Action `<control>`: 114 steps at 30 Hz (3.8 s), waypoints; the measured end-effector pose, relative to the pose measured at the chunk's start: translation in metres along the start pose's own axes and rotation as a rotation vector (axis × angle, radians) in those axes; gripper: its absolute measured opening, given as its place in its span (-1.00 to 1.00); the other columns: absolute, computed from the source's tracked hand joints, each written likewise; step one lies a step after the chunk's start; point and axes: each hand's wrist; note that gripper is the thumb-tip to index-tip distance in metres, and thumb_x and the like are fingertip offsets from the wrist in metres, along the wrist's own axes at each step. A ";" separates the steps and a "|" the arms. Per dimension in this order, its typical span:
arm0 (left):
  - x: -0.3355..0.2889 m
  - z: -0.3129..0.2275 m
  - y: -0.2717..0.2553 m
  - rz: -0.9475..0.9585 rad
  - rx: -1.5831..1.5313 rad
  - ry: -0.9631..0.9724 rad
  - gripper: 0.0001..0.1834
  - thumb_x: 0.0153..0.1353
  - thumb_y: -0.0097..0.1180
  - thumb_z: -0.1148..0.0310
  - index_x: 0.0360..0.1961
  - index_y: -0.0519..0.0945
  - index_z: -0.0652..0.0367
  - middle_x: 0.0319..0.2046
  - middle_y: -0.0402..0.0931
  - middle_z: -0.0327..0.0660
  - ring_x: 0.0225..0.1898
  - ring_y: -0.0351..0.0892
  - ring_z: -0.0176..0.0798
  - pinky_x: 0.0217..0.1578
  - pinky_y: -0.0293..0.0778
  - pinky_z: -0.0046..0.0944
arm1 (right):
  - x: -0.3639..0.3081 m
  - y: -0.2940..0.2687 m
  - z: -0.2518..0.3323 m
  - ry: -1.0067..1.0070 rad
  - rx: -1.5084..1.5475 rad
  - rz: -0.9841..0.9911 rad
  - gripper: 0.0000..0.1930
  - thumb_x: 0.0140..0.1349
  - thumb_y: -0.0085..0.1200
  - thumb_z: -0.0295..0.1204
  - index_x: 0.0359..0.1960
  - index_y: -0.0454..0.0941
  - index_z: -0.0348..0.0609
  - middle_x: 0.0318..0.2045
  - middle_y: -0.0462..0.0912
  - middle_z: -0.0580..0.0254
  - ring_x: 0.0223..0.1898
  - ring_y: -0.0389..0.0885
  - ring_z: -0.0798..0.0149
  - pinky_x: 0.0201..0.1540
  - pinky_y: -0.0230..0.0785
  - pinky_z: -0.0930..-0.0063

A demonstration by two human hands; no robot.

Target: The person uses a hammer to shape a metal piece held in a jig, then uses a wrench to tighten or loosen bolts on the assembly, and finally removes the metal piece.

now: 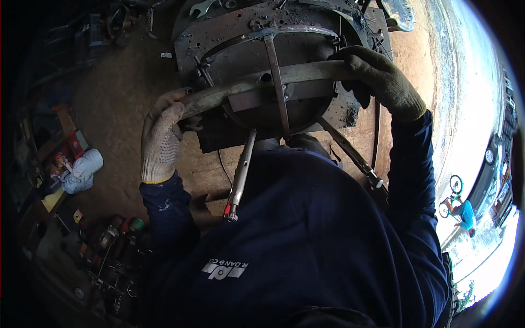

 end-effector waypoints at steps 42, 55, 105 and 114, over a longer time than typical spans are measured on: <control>0.008 -0.026 -0.001 0.138 0.136 -0.166 -0.51 0.38 0.15 0.06 0.07 0.54 0.31 -0.28 0.62 -0.14 -0.49 0.60 -0.35 -0.45 0.54 -0.34 | 0.003 -0.021 0.011 0.150 -0.017 0.150 -0.44 0.45 -0.02 0.04 0.17 0.50 -0.23 -0.51 0.56 0.30 -0.61 0.48 0.51 -0.54 0.34 0.62; 0.008 -0.021 -0.005 0.184 0.170 0.030 -0.62 0.35 0.19 0.33 0.11 0.53 0.32 -0.10 0.60 -0.11 -0.24 0.63 -0.34 -0.18 0.61 -0.31 | 0.003 -0.026 0.007 -0.016 -0.138 0.200 -0.56 0.43 0.10 -0.18 0.23 0.50 -0.16 -0.35 0.60 0.30 -0.39 0.56 0.50 -0.37 0.46 0.60; 0.026 -0.027 0.041 -0.295 0.165 -0.043 -0.44 0.35 0.12 -0.16 -0.07 0.60 0.20 -0.52 0.53 -0.28 -0.63 0.44 -0.45 -0.65 0.28 -0.46 | 0.003 -0.010 0.025 0.164 0.063 -0.054 -0.41 0.46 -0.08 0.10 0.11 0.55 -0.23 -0.59 0.54 0.32 -0.71 0.41 0.55 -0.68 0.24 0.68; 0.021 -0.019 0.036 -0.233 0.184 -0.160 -0.42 0.33 0.13 -0.19 -0.20 0.62 0.22 -0.65 0.49 -0.27 -0.73 0.39 -0.44 -0.72 0.18 -0.44 | 0.002 -0.012 0.018 0.270 0.071 -0.052 -0.44 0.47 -0.08 0.07 0.07 0.57 -0.23 -0.62 0.50 0.35 -0.74 0.38 0.55 -0.71 0.20 0.67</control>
Point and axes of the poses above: each hand's wrist, its own x-axis towards the middle knuckle, its own y-axis out of the palm, z = x × y
